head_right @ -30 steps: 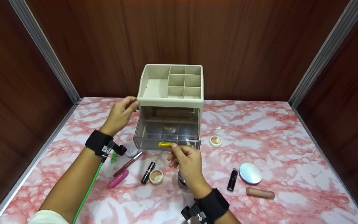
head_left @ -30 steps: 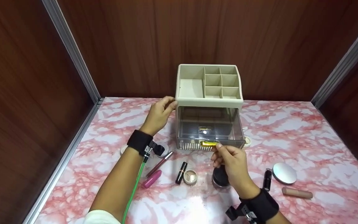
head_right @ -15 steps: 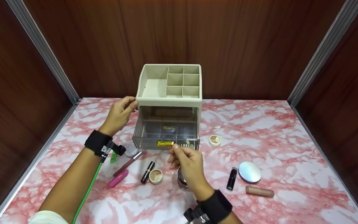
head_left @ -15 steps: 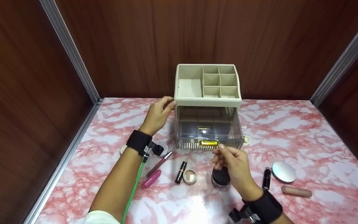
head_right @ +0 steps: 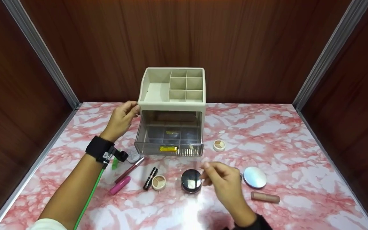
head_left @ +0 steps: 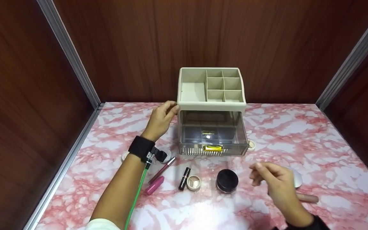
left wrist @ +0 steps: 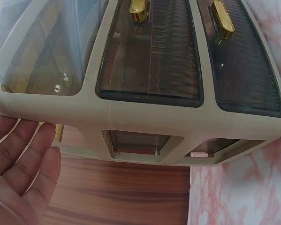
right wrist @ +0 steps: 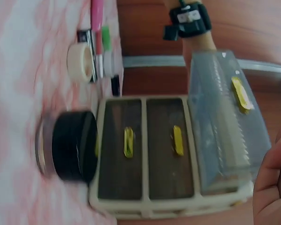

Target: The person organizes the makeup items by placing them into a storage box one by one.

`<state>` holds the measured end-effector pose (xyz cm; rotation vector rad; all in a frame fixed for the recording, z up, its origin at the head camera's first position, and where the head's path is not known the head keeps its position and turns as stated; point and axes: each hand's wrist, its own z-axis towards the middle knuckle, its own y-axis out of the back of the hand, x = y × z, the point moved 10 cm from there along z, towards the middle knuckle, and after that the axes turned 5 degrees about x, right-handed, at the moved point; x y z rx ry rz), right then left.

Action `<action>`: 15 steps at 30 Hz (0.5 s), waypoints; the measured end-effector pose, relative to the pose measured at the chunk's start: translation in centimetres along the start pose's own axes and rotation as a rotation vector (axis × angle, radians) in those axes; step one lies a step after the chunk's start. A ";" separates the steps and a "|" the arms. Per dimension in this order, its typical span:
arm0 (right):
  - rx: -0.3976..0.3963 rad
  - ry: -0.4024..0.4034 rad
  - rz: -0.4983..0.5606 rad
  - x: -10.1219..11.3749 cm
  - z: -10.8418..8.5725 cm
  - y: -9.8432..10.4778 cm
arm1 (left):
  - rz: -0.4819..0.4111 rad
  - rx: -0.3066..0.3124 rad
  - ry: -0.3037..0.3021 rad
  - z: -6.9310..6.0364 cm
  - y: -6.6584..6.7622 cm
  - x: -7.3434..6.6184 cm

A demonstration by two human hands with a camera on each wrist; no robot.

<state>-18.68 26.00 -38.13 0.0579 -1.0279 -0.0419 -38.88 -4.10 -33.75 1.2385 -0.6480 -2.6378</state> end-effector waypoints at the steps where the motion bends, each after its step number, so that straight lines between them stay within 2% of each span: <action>1: -0.001 0.022 -0.024 0.4 -0.1 0.4 | -0.002 0.001 0.001 0.0 0.0 0.1; 4: 0.001 0.090 -0.169 1.6 -0.4 1.7 | -0.004 0.001 0.005 -0.1 0.1 0.2; 7: -0.011 0.121 -0.273 2.5 -0.6 2.9 | -0.004 0.000 0.005 -0.2 0.1 0.2; 9: -0.042 0.104 -0.351 2.8 -0.7 3.9 | -0.004 0.000 0.006 -0.2 0.1 0.2; 11: -0.079 0.033 -0.397 2.6 -0.8 5.1 | -0.003 0.000 0.008 -0.2 0.1 0.2; 12: -0.089 0.022 -0.428 2.8 -0.8 5.5 | -0.003 0.002 0.008 -0.2 0.1 0.2; 15: -0.094 0.103 -0.525 3.8 -0.7 6.5 | -0.002 0.010 0.011 -0.2 0.0 0.1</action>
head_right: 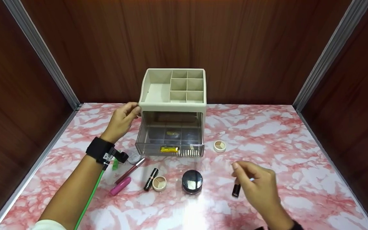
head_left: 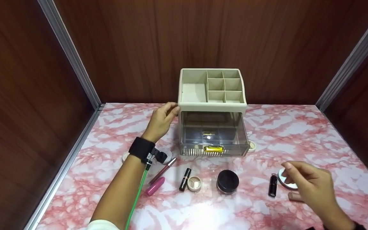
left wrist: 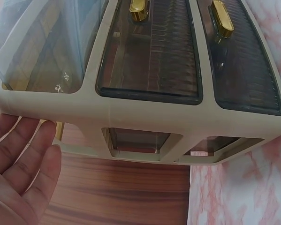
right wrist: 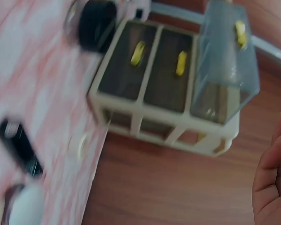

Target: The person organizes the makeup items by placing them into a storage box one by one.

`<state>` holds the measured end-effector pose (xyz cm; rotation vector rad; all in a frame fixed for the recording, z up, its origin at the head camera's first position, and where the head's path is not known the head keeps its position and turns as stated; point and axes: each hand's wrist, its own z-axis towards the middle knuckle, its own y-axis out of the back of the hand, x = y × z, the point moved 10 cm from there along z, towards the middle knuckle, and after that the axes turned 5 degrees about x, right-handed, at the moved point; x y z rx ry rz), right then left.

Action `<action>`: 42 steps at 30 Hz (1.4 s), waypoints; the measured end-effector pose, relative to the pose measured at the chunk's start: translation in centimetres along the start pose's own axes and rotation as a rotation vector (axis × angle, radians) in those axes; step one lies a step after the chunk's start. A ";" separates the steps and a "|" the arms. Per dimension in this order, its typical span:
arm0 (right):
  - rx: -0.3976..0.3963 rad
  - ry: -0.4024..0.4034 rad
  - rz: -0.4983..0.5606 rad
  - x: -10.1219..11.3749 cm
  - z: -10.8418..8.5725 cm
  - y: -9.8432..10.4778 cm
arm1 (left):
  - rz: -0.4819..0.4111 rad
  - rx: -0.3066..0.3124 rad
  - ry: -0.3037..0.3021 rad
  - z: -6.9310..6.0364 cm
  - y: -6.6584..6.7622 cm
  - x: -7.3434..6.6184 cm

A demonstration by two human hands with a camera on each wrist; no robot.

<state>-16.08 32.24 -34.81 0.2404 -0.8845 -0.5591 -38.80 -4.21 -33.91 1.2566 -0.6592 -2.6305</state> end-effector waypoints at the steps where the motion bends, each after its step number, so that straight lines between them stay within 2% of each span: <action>1: -0.004 0.041 -0.037 0.0 0.1 0.4 | -0.003 0.003 0.001 0.0 0.0 0.0; 3: -0.010 0.157 -0.127 0.1 0.3 1.0 | -0.006 0.005 0.001 -0.1 -0.1 0.1; 4: -0.010 0.190 -0.174 -0.2 0.4 1.2 | -0.007 0.005 0.003 -0.1 0.0 0.1; 8: 0.061 0.119 -0.366 -2.9 0.7 1.4 | -0.009 0.004 0.009 -0.1 0.0 0.2; 12: 0.149 0.002 -0.459 -5.1 0.8 1.0 | -0.016 0.013 0.010 -0.1 -0.1 0.2; 20: 0.242 -0.024 -0.527 -6.9 0.4 0.3 | -0.021 0.021 0.008 0.0 -0.2 0.3; 33: 0.528 -0.240 -0.647 -12.7 -0.7 -0.7 | -0.047 0.021 0.012 0.0 -0.3 0.4; 42: 0.578 -0.267 -0.661 -14.3 -1.2 -1.1 | -0.039 0.025 0.016 0.0 -0.3 0.4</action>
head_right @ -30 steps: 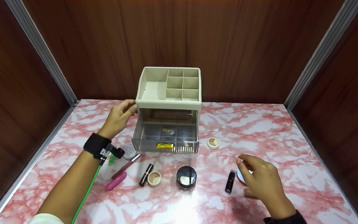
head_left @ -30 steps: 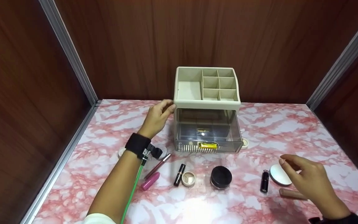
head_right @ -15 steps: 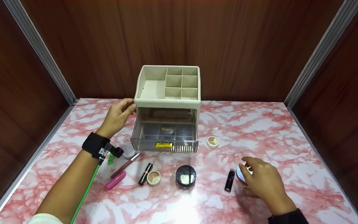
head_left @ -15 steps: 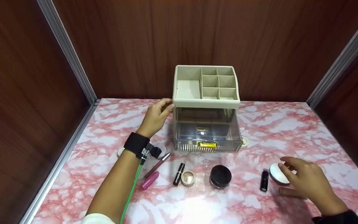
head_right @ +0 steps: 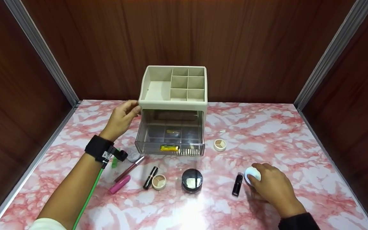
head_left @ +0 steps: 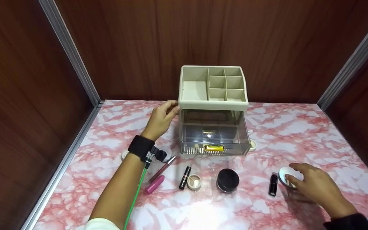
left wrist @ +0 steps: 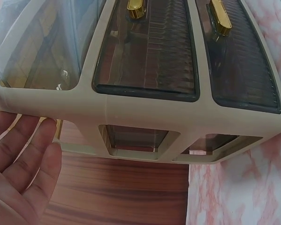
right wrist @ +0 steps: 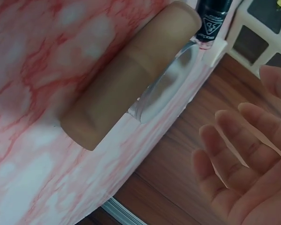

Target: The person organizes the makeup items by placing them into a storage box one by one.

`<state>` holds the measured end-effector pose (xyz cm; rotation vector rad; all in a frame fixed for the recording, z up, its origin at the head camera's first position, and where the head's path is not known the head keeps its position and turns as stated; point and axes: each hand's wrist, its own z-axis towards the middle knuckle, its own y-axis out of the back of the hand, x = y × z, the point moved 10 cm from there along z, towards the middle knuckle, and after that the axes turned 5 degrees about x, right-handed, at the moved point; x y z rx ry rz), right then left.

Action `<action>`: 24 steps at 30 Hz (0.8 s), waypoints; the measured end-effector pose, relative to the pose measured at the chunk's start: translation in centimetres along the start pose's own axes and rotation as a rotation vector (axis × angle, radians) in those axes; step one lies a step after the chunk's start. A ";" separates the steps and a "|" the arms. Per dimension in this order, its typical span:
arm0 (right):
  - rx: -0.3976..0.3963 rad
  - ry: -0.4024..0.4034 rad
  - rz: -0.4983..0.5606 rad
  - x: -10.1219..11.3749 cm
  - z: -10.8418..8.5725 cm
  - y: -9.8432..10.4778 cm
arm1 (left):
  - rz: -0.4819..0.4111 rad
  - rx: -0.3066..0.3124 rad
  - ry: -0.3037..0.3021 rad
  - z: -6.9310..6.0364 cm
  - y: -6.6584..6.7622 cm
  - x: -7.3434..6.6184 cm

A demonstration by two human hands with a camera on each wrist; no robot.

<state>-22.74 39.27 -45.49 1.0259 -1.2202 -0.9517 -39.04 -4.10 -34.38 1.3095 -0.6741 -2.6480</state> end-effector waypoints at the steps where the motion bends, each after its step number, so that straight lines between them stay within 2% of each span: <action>1: 0.018 -0.007 -0.005 -0.1 0.1 -0.2 | 0.000 0.001 0.000 0.0 0.0 0.0; 8: 0.134 -0.024 -0.058 -0.8 0.5 -2.0 | -0.004 0.009 -0.002 -0.1 -0.1 0.2; 14: 0.158 -0.017 -0.063 -1.1 0.8 -2.9 | -0.003 0.021 0.000 -0.1 -0.4 0.4; 24: 0.174 -0.009 -0.058 -1.2 1.2 -3.7 | 0.054 0.039 0.018 -0.3 -0.4 0.6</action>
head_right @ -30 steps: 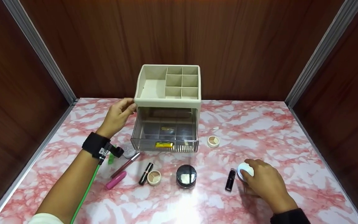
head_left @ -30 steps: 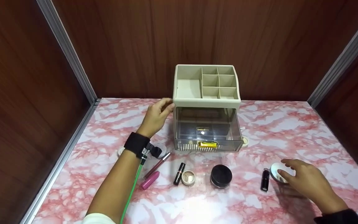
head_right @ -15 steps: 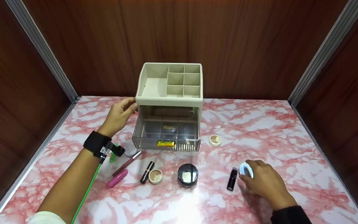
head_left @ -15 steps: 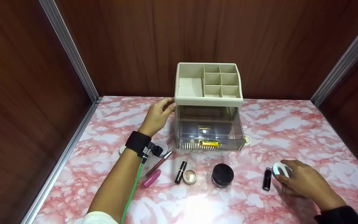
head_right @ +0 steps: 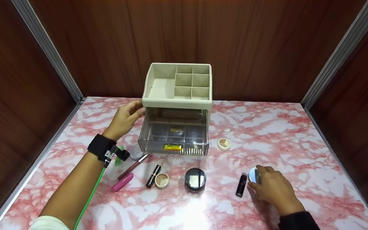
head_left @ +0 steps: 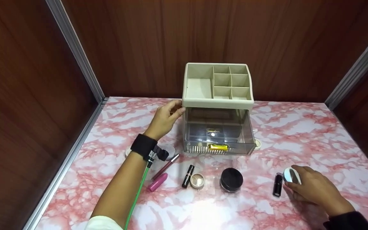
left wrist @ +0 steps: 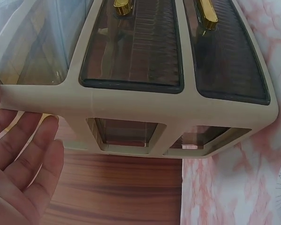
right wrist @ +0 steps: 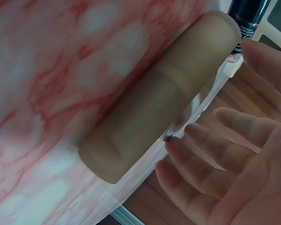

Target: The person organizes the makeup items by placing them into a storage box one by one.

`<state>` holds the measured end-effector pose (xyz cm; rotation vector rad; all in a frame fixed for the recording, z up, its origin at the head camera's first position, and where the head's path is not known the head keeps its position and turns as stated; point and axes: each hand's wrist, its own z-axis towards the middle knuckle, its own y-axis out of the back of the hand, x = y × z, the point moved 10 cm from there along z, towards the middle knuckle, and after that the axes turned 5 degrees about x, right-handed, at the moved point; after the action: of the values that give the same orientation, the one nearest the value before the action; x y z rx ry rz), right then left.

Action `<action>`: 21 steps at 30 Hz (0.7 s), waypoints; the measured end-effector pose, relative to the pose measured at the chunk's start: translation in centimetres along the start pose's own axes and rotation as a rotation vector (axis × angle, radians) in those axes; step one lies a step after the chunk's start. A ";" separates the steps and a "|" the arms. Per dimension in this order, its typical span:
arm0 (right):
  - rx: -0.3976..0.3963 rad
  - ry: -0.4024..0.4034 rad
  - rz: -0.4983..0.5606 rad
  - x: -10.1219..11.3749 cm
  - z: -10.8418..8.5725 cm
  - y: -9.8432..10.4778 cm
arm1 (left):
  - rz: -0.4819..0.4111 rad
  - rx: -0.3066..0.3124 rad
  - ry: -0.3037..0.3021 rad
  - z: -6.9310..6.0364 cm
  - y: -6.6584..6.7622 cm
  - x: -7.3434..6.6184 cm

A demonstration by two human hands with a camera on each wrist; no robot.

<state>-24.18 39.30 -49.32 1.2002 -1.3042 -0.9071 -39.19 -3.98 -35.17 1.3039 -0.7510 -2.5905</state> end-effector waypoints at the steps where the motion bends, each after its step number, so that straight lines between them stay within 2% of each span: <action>1: 0.002 -0.001 -0.002 -0.1 0.0 0.0 | -0.003 0.001 0.001 0.0 0.0 0.0; 10: -0.004 -0.028 -0.008 -0.5 0.3 -0.3 | -0.016 0.009 0.010 0.1 -0.4 0.3; 21: 0.033 -0.072 0.012 -1.1 0.7 -1.1 | -0.014 -0.024 0.006 -0.3 -0.5 0.7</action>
<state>-24.82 40.10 -50.73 1.1937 -1.3875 -0.9309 -39.36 -3.87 -36.03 1.3138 -0.7094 -2.5975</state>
